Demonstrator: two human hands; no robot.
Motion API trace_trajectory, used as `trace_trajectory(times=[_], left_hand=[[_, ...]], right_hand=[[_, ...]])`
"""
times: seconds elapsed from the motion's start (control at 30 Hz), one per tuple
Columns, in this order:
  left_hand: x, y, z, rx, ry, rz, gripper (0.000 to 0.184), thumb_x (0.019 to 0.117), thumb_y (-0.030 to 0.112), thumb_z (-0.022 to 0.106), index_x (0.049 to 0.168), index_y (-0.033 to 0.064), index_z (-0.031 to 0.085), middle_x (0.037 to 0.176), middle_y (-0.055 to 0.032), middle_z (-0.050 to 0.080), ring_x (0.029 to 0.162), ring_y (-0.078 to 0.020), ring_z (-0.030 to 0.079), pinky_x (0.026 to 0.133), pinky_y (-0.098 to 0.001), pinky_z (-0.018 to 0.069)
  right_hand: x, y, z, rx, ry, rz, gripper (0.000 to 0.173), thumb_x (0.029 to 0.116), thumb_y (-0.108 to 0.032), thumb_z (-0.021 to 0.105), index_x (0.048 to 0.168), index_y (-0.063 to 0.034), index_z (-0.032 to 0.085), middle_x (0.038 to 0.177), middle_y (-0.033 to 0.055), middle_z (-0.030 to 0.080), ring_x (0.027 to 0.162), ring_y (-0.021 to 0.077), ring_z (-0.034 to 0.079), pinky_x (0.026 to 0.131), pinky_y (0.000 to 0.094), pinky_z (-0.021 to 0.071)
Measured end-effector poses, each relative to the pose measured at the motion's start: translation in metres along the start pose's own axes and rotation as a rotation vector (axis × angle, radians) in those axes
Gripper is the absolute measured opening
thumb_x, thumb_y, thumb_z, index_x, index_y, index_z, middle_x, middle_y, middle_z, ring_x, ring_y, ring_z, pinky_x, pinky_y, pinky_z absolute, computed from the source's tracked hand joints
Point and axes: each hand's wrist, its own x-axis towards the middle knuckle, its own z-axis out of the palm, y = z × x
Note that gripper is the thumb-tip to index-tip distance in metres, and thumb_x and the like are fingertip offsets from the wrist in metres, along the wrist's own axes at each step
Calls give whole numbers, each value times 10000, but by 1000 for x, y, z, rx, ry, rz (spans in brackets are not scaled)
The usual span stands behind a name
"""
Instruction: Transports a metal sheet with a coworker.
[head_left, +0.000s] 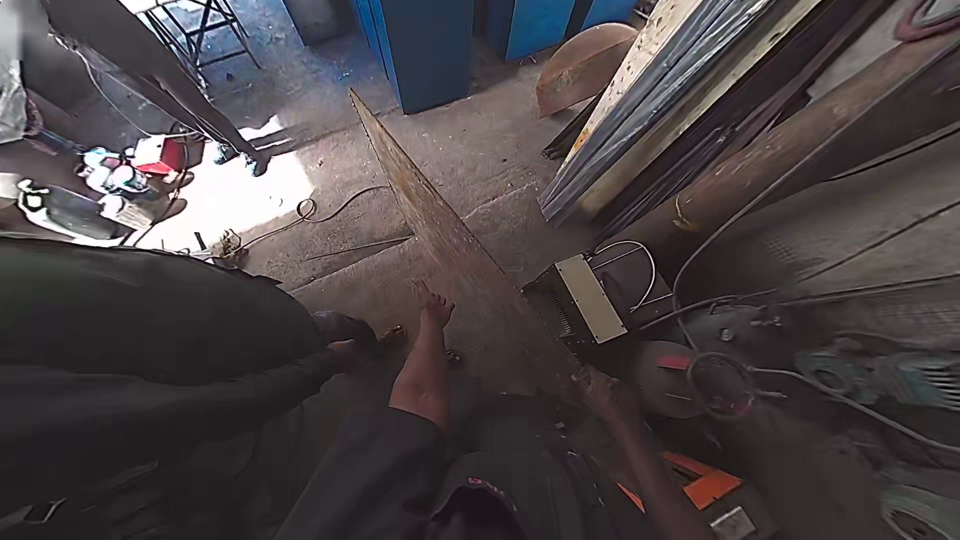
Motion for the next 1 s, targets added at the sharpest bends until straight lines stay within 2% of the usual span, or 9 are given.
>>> trace_trajectory(times=[0.17, 0.23, 0.33, 0.47, 0.63, 0.77, 0.83, 0.9, 1.0], left_hand=[[-44, -64, -19, 848, -85, 492, 932, 1009, 731, 322, 1659, 91, 126, 1714, -150, 176, 1575, -264, 220, 1260, -527, 264], [-66, -79, -10, 1203, -146, 932, 996, 974, 724, 436, 1653, 57, 141, 1726, -124, 147, 1589, -238, 177, 1279, -499, 227], [-97, -86, 20, 1429, -300, 1142, 1016, 920, 786, 450, 1668, 166, 150, 1741, -5, 116, 1587, -186, 168, 1249, -541, 252], [-91, -95, 38, 1435, -483, 872, 993, 932, 759, 488, 1676, 213, 118, 1742, 28, 109, 1592, -195, 154, 1233, -617, 241], [-29, -39, 7, 1580, 43, 930, 968, 964, 709, 478, 1663, 125, 154, 1738, -62, 131, 1595, -262, 150, 1247, -625, 185], [15, -34, -58, 2061, -163, 37, 749, 781, 498, 835, 1316, 8, 648, 1428, -270, 562, 1336, -478, 518, 1010, -746, 427], [25, -38, -73, 2053, -251, -15, 579, 876, 494, 734, 1224, 34, 700, 1296, -247, 658, 1232, -443, 615, 964, -710, 478], [23, -50, -92, 1892, -372, 46, 668, 985, 543, 595, 1437, 51, 572, 1374, -241, 621, 1303, -421, 581, 1071, -661, 444], [10, -74, -119, 1745, -484, 6, 664, 1015, 516, 577, 1461, 25, 539, 1414, -247, 591, 1353, -398, 544, 1142, -611, 401]], right_hand=[[3, 4, -3, -51, -26, 8, 483, 1038, -502, 531, 1306, -117, 646, 1152, 216, 717, 1094, 423, 686, 903, 650, 519], [4, 2, -9, -68, -22, 16, 467, 1040, -487, 536, 1310, -123, 648, 1147, 213, 721, 1091, 424, 688, 896, 651, 519], [9, 0, -12, -70, 1, 4, 447, 1042, -467, 549, 1284, -108, 658, 1132, 224, 722, 1083, 430, 689, 898, 657, 515], [0, 6, -11, -86, -31, 9, 437, 1052, -430, 540, 1293, -82, 647, 1151, 251, 707, 1101, 451, 677, 925, 662, 508], [21, 0, -20, -36, 34, -3, 495, 1040, -468, 556, 1316, -69, 656, 1150, 252, 712, 1107, 451, 675, 951, 665, 502], [22, 7, -20, -49, -17, 38, 508, 1044, -481, 534, 1350, -88, 632, 1208, 243, 695, 1161, 433, 657, 989, 649, 489], [26, 8, -24, -44, -9, 44, 484, 1044, -477, 534, 1342, -110, 638, 1210, 219, 702, 1166, 414, 660, 991, 636, 489], [24, 10, -23, -31, -29, 56, 498, 1044, -490, 520, 1352, -115, 632, 1210, 214, 701, 1165, 406, 660, 990, 633, 488], [26, 15, -23, -15, -46, 72, 523, 1034, -519, 523, 1316, -96, 647, 1182, 221, 705, 1143, 406, 668, 978, 634, 494]])
